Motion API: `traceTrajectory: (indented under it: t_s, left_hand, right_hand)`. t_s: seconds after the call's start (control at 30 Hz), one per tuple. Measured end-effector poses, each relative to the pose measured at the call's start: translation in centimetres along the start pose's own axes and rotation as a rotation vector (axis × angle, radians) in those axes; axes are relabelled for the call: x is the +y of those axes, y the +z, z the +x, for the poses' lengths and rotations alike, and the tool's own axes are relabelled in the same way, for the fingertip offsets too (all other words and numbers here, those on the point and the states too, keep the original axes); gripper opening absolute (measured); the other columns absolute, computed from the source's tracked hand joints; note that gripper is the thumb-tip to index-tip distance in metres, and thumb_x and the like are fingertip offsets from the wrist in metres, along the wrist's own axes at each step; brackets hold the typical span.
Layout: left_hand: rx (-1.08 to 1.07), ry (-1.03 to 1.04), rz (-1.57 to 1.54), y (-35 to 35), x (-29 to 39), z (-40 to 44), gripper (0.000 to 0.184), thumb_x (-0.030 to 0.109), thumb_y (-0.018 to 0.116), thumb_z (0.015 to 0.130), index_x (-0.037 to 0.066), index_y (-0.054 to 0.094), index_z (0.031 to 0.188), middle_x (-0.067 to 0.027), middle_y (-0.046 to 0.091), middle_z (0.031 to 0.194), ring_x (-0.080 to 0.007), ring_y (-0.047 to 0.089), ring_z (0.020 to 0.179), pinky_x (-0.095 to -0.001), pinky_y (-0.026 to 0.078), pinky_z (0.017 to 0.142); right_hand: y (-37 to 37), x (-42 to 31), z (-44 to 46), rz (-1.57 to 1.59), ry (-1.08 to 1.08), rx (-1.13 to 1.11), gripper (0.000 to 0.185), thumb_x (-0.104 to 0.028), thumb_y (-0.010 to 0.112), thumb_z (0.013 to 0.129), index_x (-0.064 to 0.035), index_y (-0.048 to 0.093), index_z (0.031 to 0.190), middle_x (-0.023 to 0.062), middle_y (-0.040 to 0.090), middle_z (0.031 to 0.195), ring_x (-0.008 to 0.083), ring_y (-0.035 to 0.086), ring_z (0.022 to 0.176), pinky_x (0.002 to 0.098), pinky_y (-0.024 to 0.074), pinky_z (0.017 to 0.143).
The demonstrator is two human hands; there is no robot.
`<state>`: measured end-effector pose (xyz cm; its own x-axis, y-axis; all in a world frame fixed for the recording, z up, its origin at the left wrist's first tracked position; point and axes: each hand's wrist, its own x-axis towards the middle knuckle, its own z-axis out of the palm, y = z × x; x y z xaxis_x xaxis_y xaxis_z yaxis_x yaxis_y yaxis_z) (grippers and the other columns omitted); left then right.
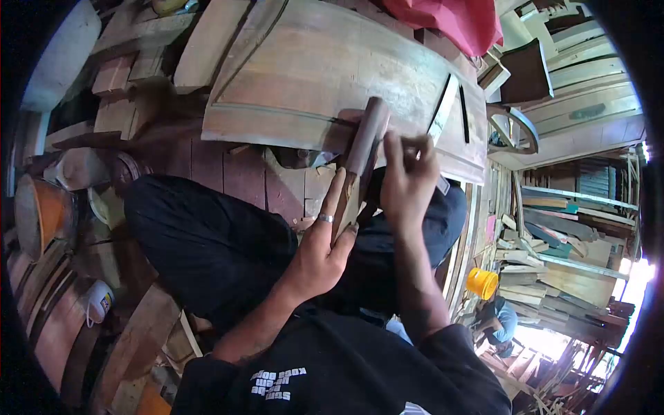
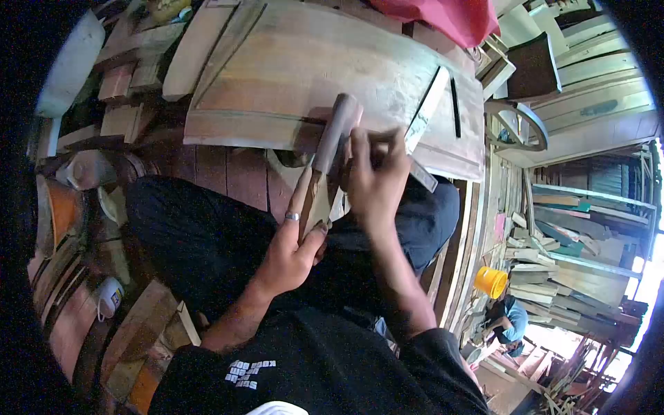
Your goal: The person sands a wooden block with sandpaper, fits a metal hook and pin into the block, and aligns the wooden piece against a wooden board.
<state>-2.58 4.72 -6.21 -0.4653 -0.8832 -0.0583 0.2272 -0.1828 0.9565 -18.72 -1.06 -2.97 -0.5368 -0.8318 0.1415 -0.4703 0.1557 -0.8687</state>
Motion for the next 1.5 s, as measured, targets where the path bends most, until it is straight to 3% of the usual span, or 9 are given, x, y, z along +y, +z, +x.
traceTrajectory:
  t_s: [0.47,0.5,0.57,0.6,1.1,1.17,1.23,1.33,1.5]
  left_hand:
    - [0.038,0.137,0.216,0.0,0.1,0.2,0.082,-0.005,0.054,0.097,0.001,0.015,0.170,-0.0275,0.042,0.165,-0.0418,0.046,0.150,-0.0443,0.037,0.122]
    - [0.032,0.140,0.212,0.0,0.1,0.1,0.082,-0.005,0.054,0.097,0.001,0.015,0.170,-0.0275,0.042,0.165,-0.0418,0.046,0.150,-0.0443,0.037,0.122]
    - [0.019,0.133,0.213,-0.6,0.3,0.3,0.082,-0.005,0.053,0.097,0.002,0.016,0.170,-0.0283,0.042,0.164,-0.0419,0.047,0.150,-0.0443,0.038,0.121]
    - [0.028,0.152,0.227,-0.7,0.0,0.3,0.082,-0.006,0.053,0.097,0.004,0.016,0.170,-0.0283,0.043,0.163,-0.0416,0.046,0.150,-0.0440,0.038,0.122]
    - [0.007,0.005,0.052,-0.2,0.6,0.0,0.083,-0.003,0.054,0.098,0.003,0.013,0.170,-0.0317,0.041,0.163,-0.0439,0.043,0.151,-0.0449,0.036,0.123]
    - [-0.031,0.035,0.143,-0.8,-0.1,0.1,0.084,-0.005,0.050,0.101,0.011,0.009,0.173,-0.0192,0.029,0.173,-0.0158,0.059,0.085,-0.0282,0.054,0.067]
    - [-0.052,-0.070,0.112,-1.1,0.8,0.3,0.085,-0.005,0.050,0.101,0.012,0.009,0.173,-0.0191,0.030,0.172,-0.0153,0.059,0.080,-0.0290,0.054,0.065]
    - [-0.057,-0.037,0.137,-0.7,0.7,-0.1,0.083,-0.004,0.051,0.101,0.009,0.009,0.172,-0.0210,0.032,0.170,-0.0226,0.067,0.096,-0.0341,0.058,0.084]
    - [-0.060,0.076,0.168,-1.2,0.4,0.3,0.082,-0.004,0.050,0.100,0.002,0.009,0.171,-0.0260,0.029,0.171,-0.0345,0.029,0.159,-0.0429,0.029,0.126]
  right_hand:
    - [0.0,0.4,2.4,-0.054,-0.247,0.013,0.024,-0.018,0.074,0.103,0.0025,0.061,0.099,0.0080,0.067,0.072,0.0081,0.061,0.059,0.0260,0.0462,0.051]
    - [0.0,-1.1,2.7,0.050,0.014,-0.031,0.025,-0.018,0.075,0.102,0.0034,0.064,0.102,0.0089,0.068,0.072,0.0087,0.058,0.055,0.0273,0.0453,0.050]
    - [0.2,1.9,2.1,-0.010,-0.284,0.011,0.025,-0.019,0.075,0.102,0.0014,0.061,0.098,0.0077,0.066,0.068,0.0086,0.055,0.052,0.0278,0.0432,0.047]
    - [-0.6,-0.7,0.2,0.035,-0.001,-0.108,0.027,-0.019,0.073,0.104,-0.0008,0.056,0.095,0.0057,0.064,0.065,0.0078,0.055,0.053,0.0268,0.0437,0.049]
    - [0.3,-0.3,2.2,0.032,-0.001,-0.007,0.025,-0.019,0.076,0.101,0.0007,0.064,0.092,0.0025,0.066,0.082,0.0064,0.056,0.072,0.0251,0.0454,0.065]
    - [-0.2,0.4,0.4,-0.044,-0.077,-0.010,0.025,-0.019,0.076,0.101,0.0001,0.064,0.091,0.0020,0.066,0.082,0.0049,0.055,0.072,0.0235,0.0450,0.067]
    - [-0.4,-0.5,-1.1,0.050,0.000,-0.066,0.029,-0.021,0.074,0.103,0.0016,0.059,0.092,0.0071,0.068,0.071,0.0123,0.063,0.066,0.0299,0.0500,0.060]
    - [0.0,-0.5,2.0,-0.057,-0.098,-0.014,0.026,-0.019,0.074,0.102,0.0044,0.064,0.097,0.0122,0.073,0.083,0.0131,0.066,0.073,0.0301,0.0526,0.065]
    - [-0.4,-0.2,-1.6,0.088,0.040,-0.089,0.025,-0.018,0.073,0.103,0.0033,0.061,0.097,0.0073,0.068,0.078,0.0104,0.062,0.070,0.0289,0.0513,0.065]
